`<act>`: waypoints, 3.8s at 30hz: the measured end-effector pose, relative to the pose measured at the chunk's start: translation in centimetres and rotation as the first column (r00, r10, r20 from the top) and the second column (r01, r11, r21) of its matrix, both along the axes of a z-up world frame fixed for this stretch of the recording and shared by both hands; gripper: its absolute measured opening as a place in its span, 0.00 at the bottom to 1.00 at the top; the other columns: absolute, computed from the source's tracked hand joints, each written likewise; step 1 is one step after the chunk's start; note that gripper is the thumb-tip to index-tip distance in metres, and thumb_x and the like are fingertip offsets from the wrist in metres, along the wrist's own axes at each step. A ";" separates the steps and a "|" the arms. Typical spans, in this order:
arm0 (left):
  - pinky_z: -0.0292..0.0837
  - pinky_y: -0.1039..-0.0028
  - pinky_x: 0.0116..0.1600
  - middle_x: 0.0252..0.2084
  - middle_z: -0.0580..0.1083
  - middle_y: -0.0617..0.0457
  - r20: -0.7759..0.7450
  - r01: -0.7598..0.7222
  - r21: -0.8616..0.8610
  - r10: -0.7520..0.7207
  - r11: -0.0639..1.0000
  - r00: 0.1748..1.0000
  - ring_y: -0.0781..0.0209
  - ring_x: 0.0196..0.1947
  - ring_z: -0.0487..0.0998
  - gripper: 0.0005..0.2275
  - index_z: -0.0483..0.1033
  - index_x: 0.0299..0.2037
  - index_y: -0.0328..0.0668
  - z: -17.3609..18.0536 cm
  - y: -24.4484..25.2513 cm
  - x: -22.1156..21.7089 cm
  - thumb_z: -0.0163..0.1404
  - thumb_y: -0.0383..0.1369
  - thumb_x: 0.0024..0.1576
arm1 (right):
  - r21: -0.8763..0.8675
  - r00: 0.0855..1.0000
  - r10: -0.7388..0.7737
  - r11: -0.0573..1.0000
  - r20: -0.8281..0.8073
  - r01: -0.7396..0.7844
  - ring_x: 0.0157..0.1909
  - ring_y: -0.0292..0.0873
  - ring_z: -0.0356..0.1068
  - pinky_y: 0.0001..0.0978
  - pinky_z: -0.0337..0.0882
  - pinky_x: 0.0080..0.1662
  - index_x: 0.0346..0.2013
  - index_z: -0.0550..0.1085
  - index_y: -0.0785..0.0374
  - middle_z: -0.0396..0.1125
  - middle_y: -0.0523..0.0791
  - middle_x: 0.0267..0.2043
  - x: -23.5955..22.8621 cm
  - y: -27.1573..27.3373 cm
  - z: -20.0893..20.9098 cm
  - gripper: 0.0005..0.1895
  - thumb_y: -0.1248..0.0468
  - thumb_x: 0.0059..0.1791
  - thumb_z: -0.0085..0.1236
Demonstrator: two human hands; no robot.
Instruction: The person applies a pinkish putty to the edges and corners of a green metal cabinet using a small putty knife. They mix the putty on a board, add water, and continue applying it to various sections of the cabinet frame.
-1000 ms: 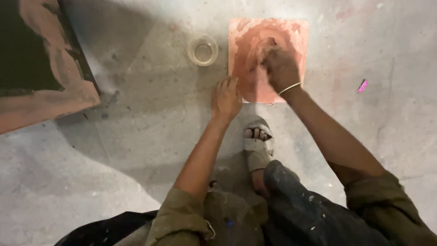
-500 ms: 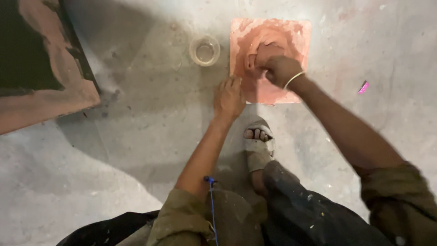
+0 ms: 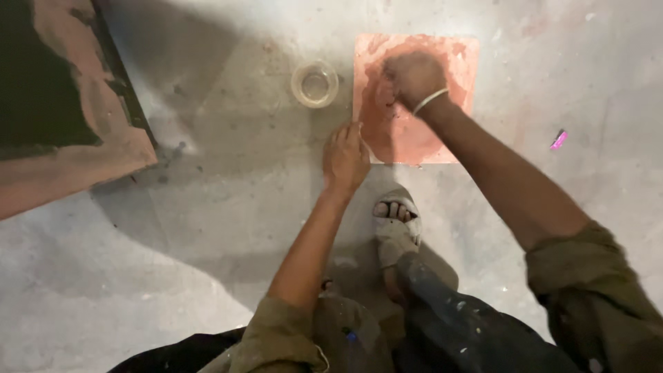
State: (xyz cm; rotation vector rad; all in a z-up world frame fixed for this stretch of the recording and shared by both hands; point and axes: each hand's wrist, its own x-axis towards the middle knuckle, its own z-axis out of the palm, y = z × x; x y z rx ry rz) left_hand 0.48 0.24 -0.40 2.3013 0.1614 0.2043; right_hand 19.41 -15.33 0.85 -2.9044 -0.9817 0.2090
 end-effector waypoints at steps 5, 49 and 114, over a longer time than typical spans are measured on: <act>0.70 0.54 0.59 0.52 0.75 0.38 0.019 -0.021 0.017 0.021 1.000 1.000 0.39 0.53 0.75 0.17 0.73 0.56 0.33 0.9 0.7 0.3 0.49 0.27 0.56 | -0.046 0.830 0.552 0.830 -0.083 -0.556 0.48 0.42 0.72 0.39 0.67 0.58 0.36 0.81 0.46 0.74 0.38 0.37 -5.0 -0.3 4.0 0.07 0.62 0.46 0.59; 0.66 0.53 0.65 0.59 0.72 0.38 -0.023 0.054 0.068 -0.053 0.996 0.998 0.41 0.61 0.72 0.17 0.73 0.56 0.37 0.1 -0.2 0.0 0.51 0.30 0.57 | -0.048 0.978 -0.043 0.998 -0.204 0.034 0.42 0.55 0.72 0.49 0.72 0.41 0.41 0.80 0.55 0.72 0.48 0.39 -4.7 -4.1 5.6 0.08 0.61 0.51 0.56; 0.50 0.48 0.78 0.75 0.53 0.32 0.218 -0.502 -0.015 0.493 0.864 0.842 0.32 0.77 0.52 0.42 0.43 0.75 0.30 1.9 2.5 1.8 0.59 0.29 0.54 | 0.412 0.859 -0.351 0.767 -0.372 0.492 0.40 0.48 0.75 0.41 0.73 0.43 0.43 0.74 0.64 0.71 0.51 0.38 -10.9 -6.1 2.8 0.07 0.67 0.61 0.48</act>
